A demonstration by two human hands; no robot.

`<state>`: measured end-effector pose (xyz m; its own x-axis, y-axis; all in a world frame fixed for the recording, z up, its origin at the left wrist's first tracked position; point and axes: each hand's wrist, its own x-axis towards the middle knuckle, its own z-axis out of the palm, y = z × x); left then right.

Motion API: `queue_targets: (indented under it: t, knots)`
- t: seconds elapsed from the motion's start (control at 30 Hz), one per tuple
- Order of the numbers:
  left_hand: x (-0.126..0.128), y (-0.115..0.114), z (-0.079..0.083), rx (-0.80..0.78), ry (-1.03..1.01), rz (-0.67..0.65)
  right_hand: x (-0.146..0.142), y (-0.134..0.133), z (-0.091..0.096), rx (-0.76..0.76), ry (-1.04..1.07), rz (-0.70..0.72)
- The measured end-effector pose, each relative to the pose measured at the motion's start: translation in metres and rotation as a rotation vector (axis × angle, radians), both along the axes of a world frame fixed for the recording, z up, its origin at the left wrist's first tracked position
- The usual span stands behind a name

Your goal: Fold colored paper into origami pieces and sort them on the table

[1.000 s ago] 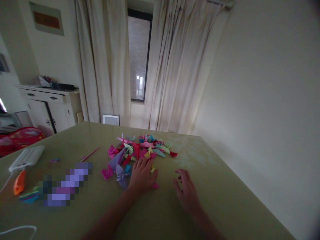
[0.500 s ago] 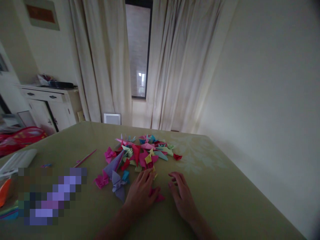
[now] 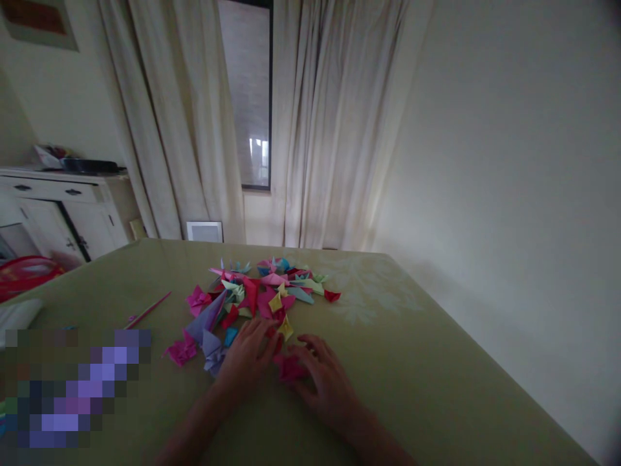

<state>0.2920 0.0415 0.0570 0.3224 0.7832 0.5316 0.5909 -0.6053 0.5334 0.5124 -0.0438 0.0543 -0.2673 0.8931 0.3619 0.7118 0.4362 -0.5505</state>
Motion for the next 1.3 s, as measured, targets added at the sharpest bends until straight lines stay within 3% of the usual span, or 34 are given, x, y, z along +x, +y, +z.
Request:
queue_targets:
  t: [0.1,0.33,0.53,0.77,0.87,1.03,1.3]
  knots:
    - [0.009,-0.009,-0.005,-0.091,0.019,-0.099,-0.003,0.002,-0.001,-0.023,-0.016,-0.030]
    - [0.003,-0.004,-0.007,-0.088,0.083,-0.068,0.006,0.008,0.001,-0.037,0.105,-0.118]
    - [0.002,-0.007,-0.001,-0.194,0.233,-0.130,0.018,0.015,-0.008,0.019,0.070,-0.344]
    - [0.010,-0.009,0.003,-0.353,-0.137,-0.122,0.050,0.025,-0.017,0.209,-0.030,-0.520]
    - [0.018,-0.012,0.001,-0.444,-0.349,-0.129,0.040,0.016,-0.004,0.271,0.080,-0.464]
    - [0.035,-0.028,-0.001,-0.531,-0.546,-0.228,0.002,-0.001,0.004,0.067,0.353,-0.209]
    - [0.042,-0.033,-0.003,-0.638,-0.609,-0.331,-0.003,0.001,-0.012,0.027,0.457,-0.237]
